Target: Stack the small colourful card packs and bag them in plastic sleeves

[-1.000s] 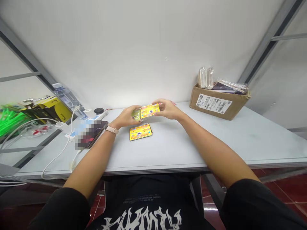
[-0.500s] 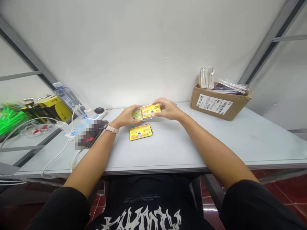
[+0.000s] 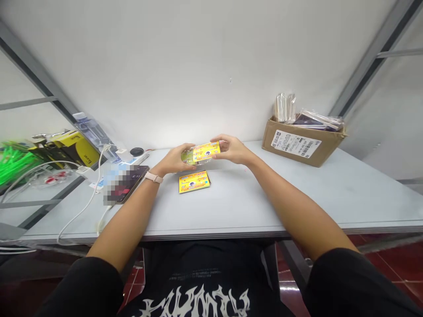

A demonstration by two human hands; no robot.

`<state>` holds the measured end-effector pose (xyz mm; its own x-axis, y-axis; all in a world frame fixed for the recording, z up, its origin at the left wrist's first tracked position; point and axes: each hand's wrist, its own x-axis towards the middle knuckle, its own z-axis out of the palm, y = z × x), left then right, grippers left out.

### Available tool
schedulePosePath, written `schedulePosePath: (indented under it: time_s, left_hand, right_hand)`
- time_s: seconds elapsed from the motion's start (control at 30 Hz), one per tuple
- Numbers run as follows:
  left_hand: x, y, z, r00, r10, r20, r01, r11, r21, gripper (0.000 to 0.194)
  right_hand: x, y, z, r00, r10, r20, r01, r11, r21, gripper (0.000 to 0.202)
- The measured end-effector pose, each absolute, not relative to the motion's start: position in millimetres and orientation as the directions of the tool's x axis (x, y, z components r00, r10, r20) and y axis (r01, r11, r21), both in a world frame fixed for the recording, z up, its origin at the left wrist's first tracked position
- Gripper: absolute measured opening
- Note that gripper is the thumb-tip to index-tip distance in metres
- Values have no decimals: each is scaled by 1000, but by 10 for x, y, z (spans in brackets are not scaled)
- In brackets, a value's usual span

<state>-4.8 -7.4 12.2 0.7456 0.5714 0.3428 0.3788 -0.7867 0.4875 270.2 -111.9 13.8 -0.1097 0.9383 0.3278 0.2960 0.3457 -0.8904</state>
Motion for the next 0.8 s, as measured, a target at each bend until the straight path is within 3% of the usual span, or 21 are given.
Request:
schedulePosePath:
  time_s: [0.2, 0.47, 0.63, 0.8]
  left_hand:
    - [5, -124, 131, 746, 580, 327, 389, -778, 493, 93]
    - [10, -124, 126, 685, 584, 436, 362, -791, 492, 82]
    - [39, -154, 119, 672, 574, 467, 324, -796, 512, 77]
    - [50, -145, 107, 653, 565, 505, 310, -807, 503, 77]
  right_hand:
    - [2468, -1149, 100, -163, 867, 471, 439, 491, -752, 58]
    - [2294, -1210, 59, 21, 740, 672, 712, 461, -530, 22]
    - [2179, -1230, -27, -153, 717, 680, 743, 537, -400, 24]
    - [2127, -1241, -37, -157, 636, 756, 768, 559, -311, 26]
